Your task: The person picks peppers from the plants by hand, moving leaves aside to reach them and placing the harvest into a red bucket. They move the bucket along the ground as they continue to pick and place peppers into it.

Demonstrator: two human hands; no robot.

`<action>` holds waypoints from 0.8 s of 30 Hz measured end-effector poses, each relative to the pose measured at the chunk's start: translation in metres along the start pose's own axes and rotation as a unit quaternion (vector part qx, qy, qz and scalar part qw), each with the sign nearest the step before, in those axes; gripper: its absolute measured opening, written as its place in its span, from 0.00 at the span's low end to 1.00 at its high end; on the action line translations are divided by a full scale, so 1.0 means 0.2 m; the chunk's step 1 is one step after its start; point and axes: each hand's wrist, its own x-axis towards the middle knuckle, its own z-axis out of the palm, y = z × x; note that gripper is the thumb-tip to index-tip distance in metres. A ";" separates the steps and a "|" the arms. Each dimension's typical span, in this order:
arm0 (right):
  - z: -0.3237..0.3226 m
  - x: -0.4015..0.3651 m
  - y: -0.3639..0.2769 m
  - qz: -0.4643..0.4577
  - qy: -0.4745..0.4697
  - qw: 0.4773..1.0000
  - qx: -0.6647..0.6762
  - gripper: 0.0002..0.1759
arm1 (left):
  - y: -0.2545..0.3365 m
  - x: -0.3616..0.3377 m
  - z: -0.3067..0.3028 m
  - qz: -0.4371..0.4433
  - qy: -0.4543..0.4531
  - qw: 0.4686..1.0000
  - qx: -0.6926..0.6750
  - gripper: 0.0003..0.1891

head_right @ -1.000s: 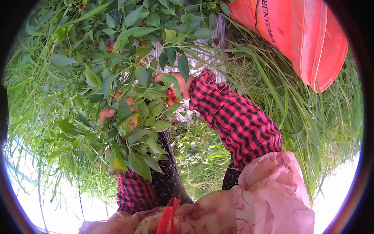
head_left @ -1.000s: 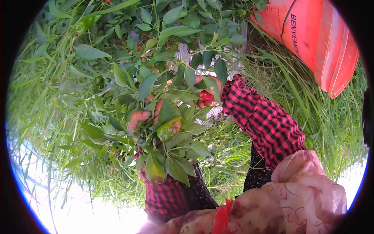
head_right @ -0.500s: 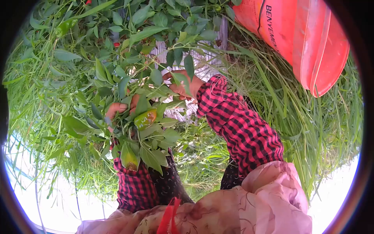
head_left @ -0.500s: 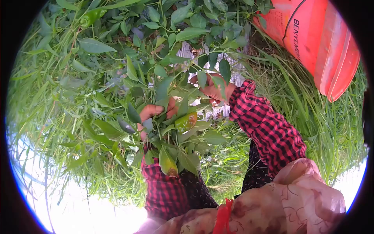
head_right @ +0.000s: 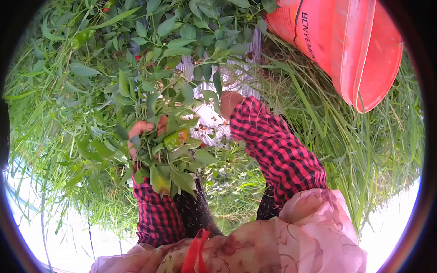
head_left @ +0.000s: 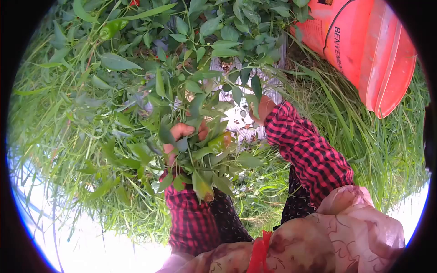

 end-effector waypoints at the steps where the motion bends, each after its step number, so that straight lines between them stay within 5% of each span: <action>1: -0.11 -0.06 -0.03 0.133 -0.098 0.982 0.092 0.10 | -0.01 0.01 0.03 0.003 -0.002 1.000 -0.002 0.14; 2: -0.22 -0.11 -0.06 0.274 -0.176 0.933 0.152 0.09 | -0.04 0.00 0.08 0.052 0.061 0.997 -0.004 0.15; 3: -0.25 -0.22 -0.06 0.349 -0.104 0.876 0.317 0.10 | -0.06 0.00 0.11 0.096 0.126 0.987 -0.004 0.17; 4: -0.28 -0.27 -0.04 0.372 -0.109 0.834 0.394 0.11 | -0.03 0.02 0.08 0.013 0.014 0.999 -0.037 0.17; 5: -0.30 -0.30 -0.04 0.388 -0.115 0.786 0.468 0.13 | -0.03 0.01 0.07 0.015 0.016 0.999 -0.038 0.17; 8: -0.43 -0.39 -0.17 0.330 -0.096 0.734 0.585 0.15 | -0.07 0.01 0.01 0.049 0.141 0.988 0.025 0.14; 9: -0.47 -0.41 -0.20 0.331 -0.097 0.735 0.584 0.15 | -0.09 0.04 -0.02 0.049 0.141 0.989 0.023 0.14; 11: -0.58 -0.45 -0.26 0.186 -0.091 0.798 0.566 0.20 | -0.12 0.07 -0.02 0.137 0.159 0.967 0.144 0.10; 13: -0.69 -0.46 -0.33 0.197 -0.096 0.815 0.536 0.22 | -0.10 0.04 0.14 0.222 0.139 0.951 0.163 0.07; 15: -0.72 -0.45 -0.35 -0.100 0.058 0.954 0.276 0.23 | -0.10 0.08 0.09 0.222 0.077 0.939 0.252 0.07; 22: -0.70 -0.32 -0.71 -0.131 -0.005 0.964 0.230 0.24 | -0.11 0.13 -0.04 0.239 0.053 0.897 0.367 0.16; 24: -0.67 -0.29 -0.70 -0.128 -0.036 0.974 0.183 0.22 | -0.14 0.15 -0.03 0.319 0.064 0.812 0.485 0.18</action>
